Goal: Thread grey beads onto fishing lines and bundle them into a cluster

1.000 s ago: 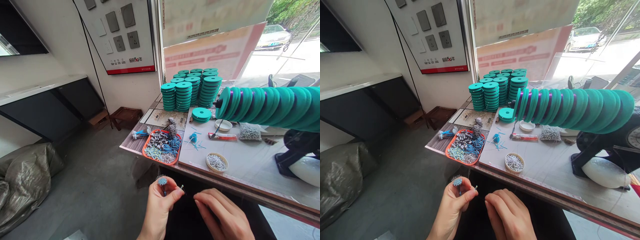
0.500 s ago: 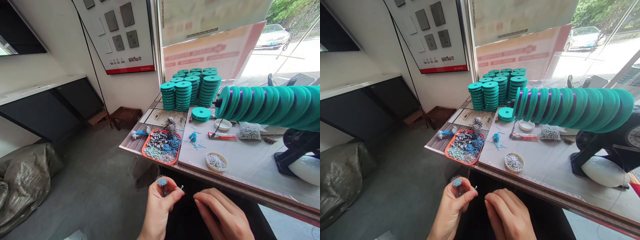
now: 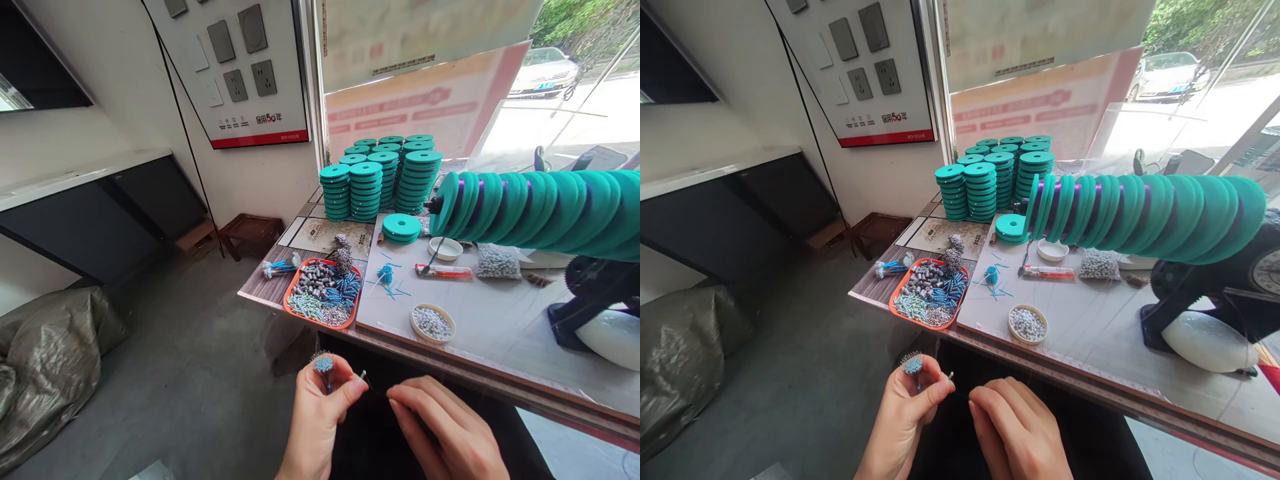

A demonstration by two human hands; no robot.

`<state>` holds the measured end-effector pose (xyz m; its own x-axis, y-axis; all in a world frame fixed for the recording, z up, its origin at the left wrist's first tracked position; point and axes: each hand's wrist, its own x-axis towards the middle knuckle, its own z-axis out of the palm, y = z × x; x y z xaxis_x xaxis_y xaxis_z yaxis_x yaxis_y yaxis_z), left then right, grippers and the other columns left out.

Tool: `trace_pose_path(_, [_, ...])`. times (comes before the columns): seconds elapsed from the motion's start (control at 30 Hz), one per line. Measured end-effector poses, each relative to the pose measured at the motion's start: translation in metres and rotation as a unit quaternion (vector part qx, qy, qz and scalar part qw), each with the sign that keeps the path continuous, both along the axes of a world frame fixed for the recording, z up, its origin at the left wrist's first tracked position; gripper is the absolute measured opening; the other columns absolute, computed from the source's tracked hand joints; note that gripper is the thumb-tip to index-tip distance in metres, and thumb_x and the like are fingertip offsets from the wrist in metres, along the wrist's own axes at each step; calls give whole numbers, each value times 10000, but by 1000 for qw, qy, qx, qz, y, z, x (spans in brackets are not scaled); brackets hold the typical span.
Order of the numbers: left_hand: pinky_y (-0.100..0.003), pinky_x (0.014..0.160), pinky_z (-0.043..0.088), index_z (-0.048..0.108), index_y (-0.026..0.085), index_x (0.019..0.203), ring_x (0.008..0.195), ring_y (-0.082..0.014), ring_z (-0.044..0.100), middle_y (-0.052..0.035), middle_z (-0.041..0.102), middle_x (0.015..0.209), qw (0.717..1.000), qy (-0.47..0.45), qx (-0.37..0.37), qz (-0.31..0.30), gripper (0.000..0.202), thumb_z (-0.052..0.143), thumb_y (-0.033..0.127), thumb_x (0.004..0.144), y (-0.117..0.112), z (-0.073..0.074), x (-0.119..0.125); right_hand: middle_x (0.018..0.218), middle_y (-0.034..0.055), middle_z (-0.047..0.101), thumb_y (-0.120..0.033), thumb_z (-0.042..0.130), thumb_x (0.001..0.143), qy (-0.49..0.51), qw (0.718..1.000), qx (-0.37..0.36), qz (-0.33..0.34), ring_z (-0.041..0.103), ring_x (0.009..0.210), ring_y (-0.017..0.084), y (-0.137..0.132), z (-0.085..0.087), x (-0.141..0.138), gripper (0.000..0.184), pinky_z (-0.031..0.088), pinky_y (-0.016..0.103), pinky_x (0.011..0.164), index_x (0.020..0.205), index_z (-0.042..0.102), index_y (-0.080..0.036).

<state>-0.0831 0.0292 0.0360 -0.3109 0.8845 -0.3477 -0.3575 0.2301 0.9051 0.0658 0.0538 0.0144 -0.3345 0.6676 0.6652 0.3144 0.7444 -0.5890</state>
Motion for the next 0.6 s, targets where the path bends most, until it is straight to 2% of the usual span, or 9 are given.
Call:
trace_pose_path(0.17, [-168,426,248,587,153,611,484,-62,330,48,485,531,1000,0,-1,-1,211,786,216,581,1,0,-1,719,34,605,-95,483,868,-19,1000,-8,7,588,604,121,0,1,1,126,467,223,542,910,561,-185])
trace_pose_path(0.23, [-170,458,301,597,158,603,500,-70,376,40,511,540,1000,22,9,-1,198,785,214,580,1,0,-1,723,35,605,-102,475,872,-12,1000,-11,2,594,607,121,-1,0,0,127,473,218,547,908,561,-188])
trace_pose_path(0.33, [-203,545,393,621,167,573,555,-116,492,5,584,560,993,107,46,18,159,771,220,587,-2,2,4,708,25,594,-125,459,882,-5,1000,-27,-13,591,583,110,-1,-3,-2,126,469,197,531,886,565,-192])
trace_pose_path(0.4, [-231,553,420,626,183,532,552,-152,550,-22,630,559,981,171,79,40,144,746,215,604,-5,3,10,696,17,582,-144,450,889,-12,999,-46,-8,580,559,103,0,-4,-2,124,463,187,513,886,563,-194])
trace_pose_path(0.47, [-251,548,436,631,205,494,530,-176,586,-37,660,551,966,224,114,58,151,723,188,613,-8,3,15,701,14,583,-176,457,891,-20,998,-62,2,581,560,105,0,-3,-1,133,473,185,518,974,560,-191])
trace_pose_path(0.53, [-260,564,451,653,224,491,535,-192,610,-43,680,555,954,255,148,55,152,706,149,613,-9,2,18,699,4,586,-217,484,884,-21,997,-71,7,581,557,107,0,-3,0,200,481,184,521,1075,536,-188])
trace_pose_path(0.6, [-262,577,454,671,231,505,540,-192,615,-44,686,561,950,261,167,38,158,688,124,620,-10,0,20,679,-10,583,-224,490,885,-16,996,-82,13,570,540,97,0,-2,0,163,468,176,506,1035,548,-199])
